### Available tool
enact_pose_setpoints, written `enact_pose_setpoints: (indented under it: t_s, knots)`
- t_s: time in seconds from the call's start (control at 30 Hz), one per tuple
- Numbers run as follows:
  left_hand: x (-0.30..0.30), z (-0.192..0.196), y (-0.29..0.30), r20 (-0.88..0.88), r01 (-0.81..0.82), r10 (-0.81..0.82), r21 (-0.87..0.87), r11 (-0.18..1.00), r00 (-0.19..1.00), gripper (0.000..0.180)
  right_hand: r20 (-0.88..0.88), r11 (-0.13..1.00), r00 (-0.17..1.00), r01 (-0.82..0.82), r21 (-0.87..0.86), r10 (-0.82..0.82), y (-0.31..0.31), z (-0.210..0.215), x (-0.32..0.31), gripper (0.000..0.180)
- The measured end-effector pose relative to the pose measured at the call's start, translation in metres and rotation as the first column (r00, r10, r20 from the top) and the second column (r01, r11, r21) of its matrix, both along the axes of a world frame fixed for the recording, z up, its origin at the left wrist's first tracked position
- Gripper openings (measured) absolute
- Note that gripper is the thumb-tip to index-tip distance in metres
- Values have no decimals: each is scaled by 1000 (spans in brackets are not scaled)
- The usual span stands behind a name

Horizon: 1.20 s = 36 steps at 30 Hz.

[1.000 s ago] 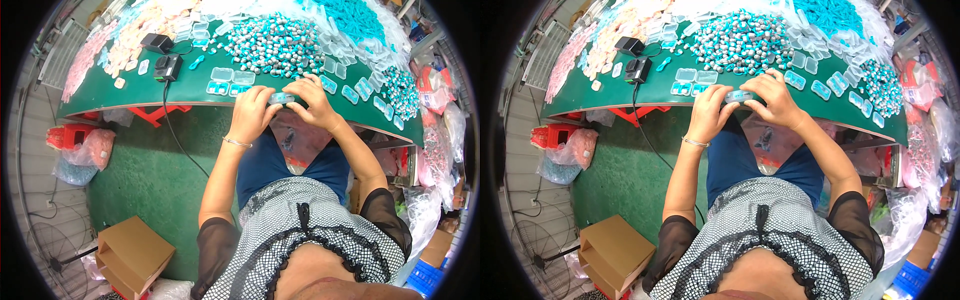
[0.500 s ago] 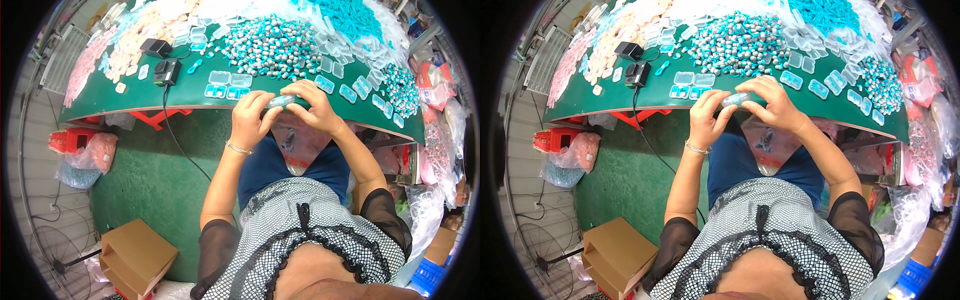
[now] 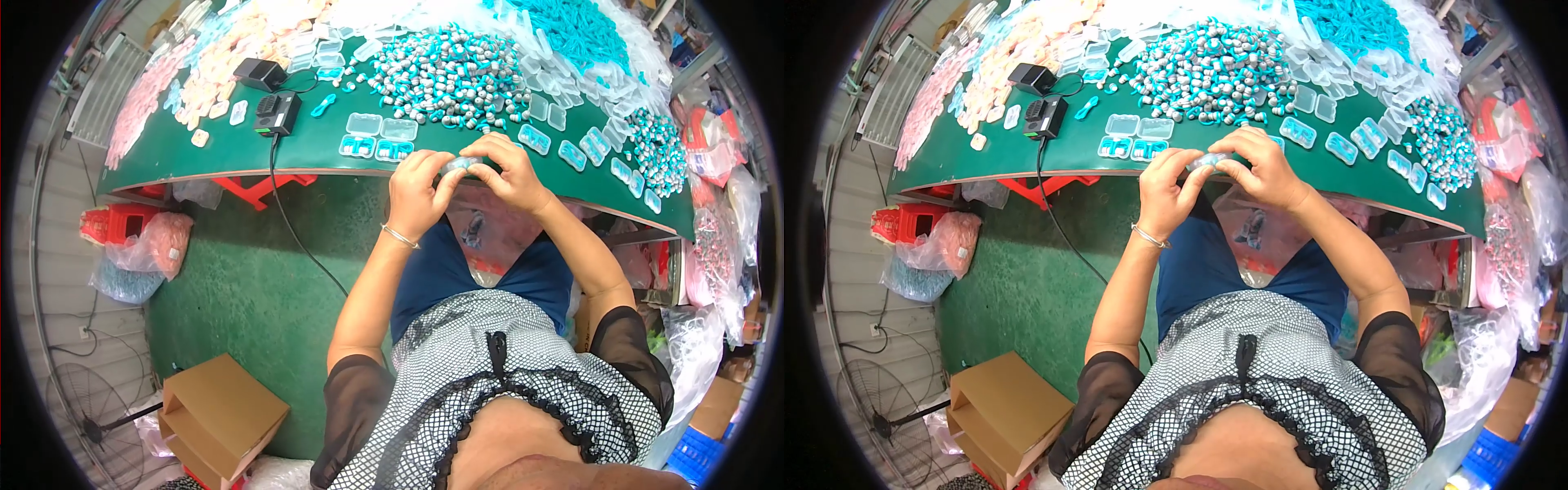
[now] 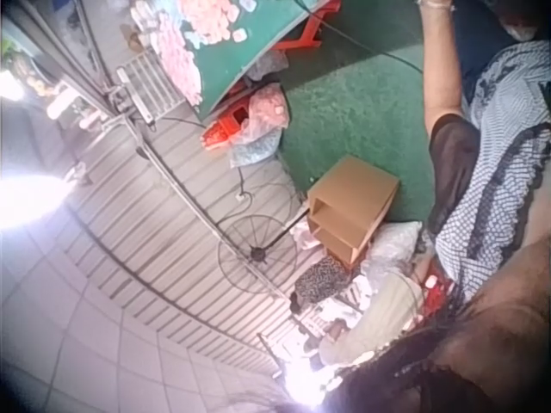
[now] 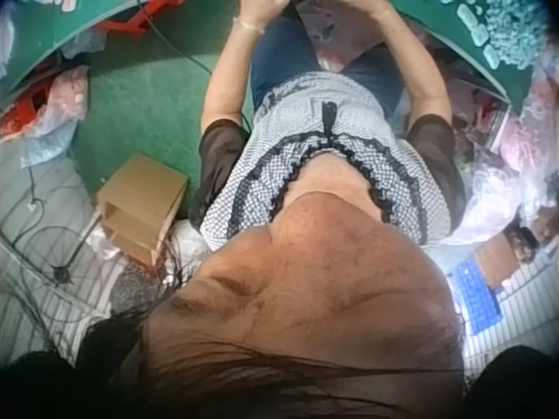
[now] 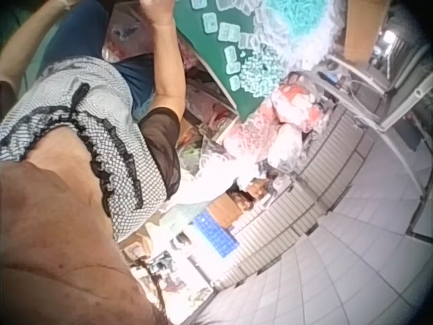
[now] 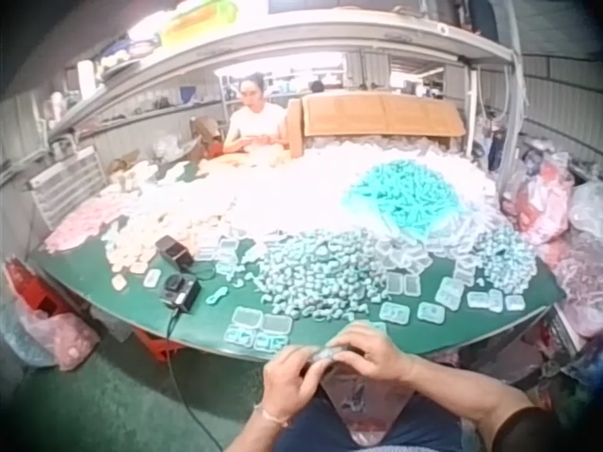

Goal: Sorting and assembling small components or toy parts into plastic cases.

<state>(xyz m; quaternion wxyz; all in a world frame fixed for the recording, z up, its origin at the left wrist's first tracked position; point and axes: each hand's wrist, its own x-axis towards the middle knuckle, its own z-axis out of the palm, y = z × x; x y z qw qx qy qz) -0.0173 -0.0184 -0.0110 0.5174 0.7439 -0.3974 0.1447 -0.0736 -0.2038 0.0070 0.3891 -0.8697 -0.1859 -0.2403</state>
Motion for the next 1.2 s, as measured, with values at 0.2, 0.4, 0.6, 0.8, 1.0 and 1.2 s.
enact_pose_setpoints:
  t_s: [0.2, 0.4, 0.6, 0.8, 1.0, 1.2]
  knots:
    - [0, -4, 0, 59, -54, 52, 35, 998, 997, 19, 35, 996, 999, -10, -84, 13, -6, -5, 5, 20]
    - [0, 0, 6, 183, -205, 180, 132, 970, 967, 36, 147, 976, 989, 66, -209, -35, -9, -1, 6, 21]
    - [19, -6, 37, 268, -540, 476, 272, 796, 837, 70, 277, 854, 935, 322, -409, -220, -29, -7, 4, 23]
    - [19, -9, 40, 331, -591, 493, 359, 723, 805, 69, 282, 849, 929, 342, -402, -240, -15, 5, 10, 19]
    - [15, -11, 37, 394, -619, 492, 333, 711, 776, 62, 211, 866, 965, 234, -443, -153, 25, -4, 40, 15]
    - [11, -15, 31, 325, -565, 473, 314, 763, 819, 57, 207, 829, 957, 282, -482, -205, 44, -21, 61, 13]
